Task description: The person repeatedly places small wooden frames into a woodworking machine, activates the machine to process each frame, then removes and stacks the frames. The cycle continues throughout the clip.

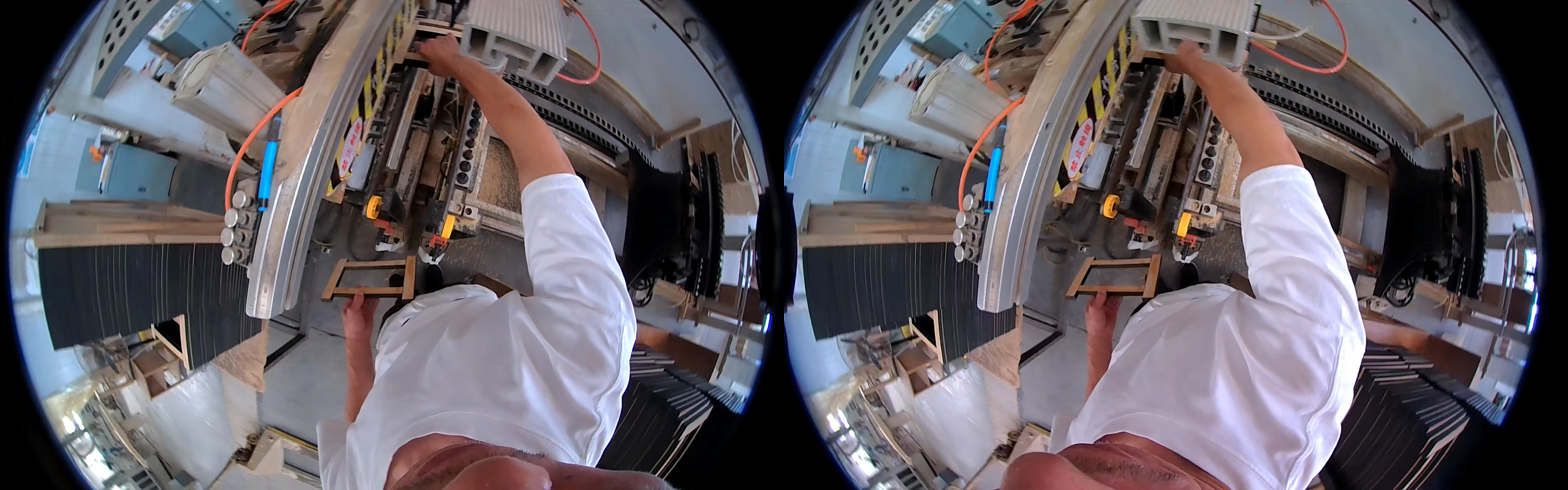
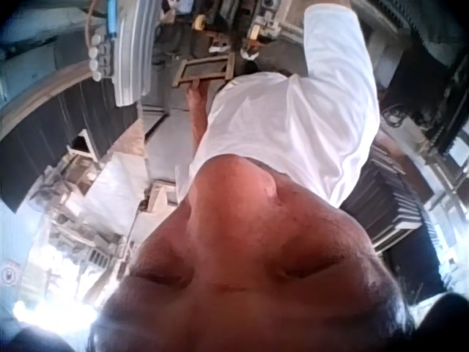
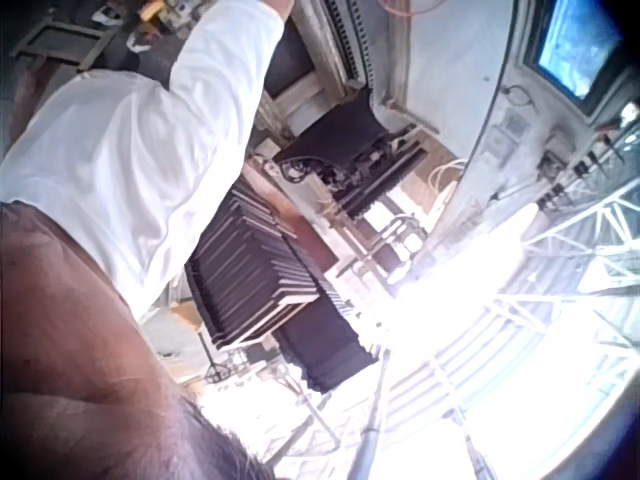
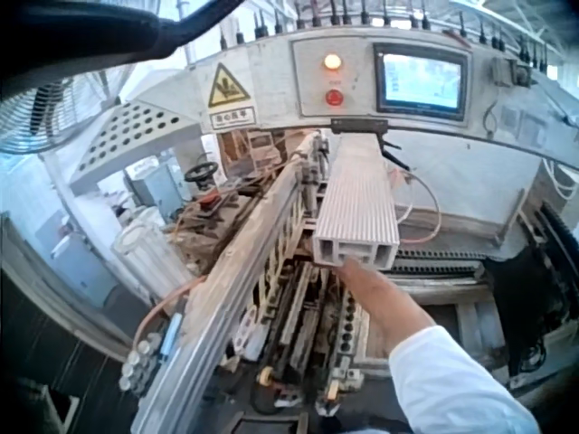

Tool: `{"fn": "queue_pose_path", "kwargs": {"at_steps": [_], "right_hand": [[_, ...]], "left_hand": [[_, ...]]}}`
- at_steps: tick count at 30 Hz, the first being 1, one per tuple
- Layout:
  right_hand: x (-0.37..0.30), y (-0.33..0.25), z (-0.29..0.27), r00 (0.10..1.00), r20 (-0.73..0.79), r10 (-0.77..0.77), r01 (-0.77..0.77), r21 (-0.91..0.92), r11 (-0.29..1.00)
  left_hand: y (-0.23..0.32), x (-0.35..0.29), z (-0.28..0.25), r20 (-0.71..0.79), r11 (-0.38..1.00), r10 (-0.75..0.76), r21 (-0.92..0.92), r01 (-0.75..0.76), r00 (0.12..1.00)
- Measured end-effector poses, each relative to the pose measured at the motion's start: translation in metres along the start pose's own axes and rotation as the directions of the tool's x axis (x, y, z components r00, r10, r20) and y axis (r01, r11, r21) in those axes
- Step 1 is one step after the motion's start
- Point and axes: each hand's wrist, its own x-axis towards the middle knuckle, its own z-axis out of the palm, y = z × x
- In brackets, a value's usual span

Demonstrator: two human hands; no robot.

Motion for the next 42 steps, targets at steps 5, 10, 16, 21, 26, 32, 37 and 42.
{"fn": "queue_pose_path", "kwargs": {"at_steps": [5,10,16,21,26,32,37,42], "right_hand": [[0.000,-0.025,-0.071,0.949,0.281,-0.141,0.139,0.025,0.990],[-0.006,0.010,-0.054,0.980,0.101,-0.173,0.159,0.140,0.977],[-0.001,-0.021,-0.082,0.970,0.183,-0.158,0.158,0.013,0.987],[-0.007,-0.019,-0.091,0.969,0.211,-0.130,0.130,0.015,0.991],[-0.008,-0.022,-0.088,0.978,0.192,-0.084,0.088,-0.017,0.996],[-0.021,-0.029,-0.108,0.981,0.186,0.054,-0.047,-0.043,0.998],[-0.048,-0.060,-0.167,0.989,-0.066,0.130,-0.100,0.350,0.932],[-0.145,-0.169,-0.247,0.929,-0.188,0.320,-0.030,0.820,0.571]], "left_hand": [[0.005,-0.028,0.016,-0.129,0.998,0.066,0.022,-0.063,0.989],[0.015,-0.034,0.012,-0.215,0.987,0.147,0.091,-0.130,0.965],[0.029,-0.061,-0.008,-0.293,0.915,0.325,0.338,-0.221,0.899],[0.076,-0.106,-0.023,-0.202,0.783,0.539,0.479,-0.398,0.818],[0.143,-0.178,-0.048,-0.230,0.657,0.745,0.416,-0.629,0.626],[0.257,-0.242,-0.106,-0.308,0.546,0.837,0.409,-0.731,0.453],[0.374,-0.239,-0.208,-0.249,0.509,0.859,0.318,-0.800,0.448],[0.474,-0.190,-0.269,-0.312,0.587,0.808,0.343,-0.734,0.500]]}}
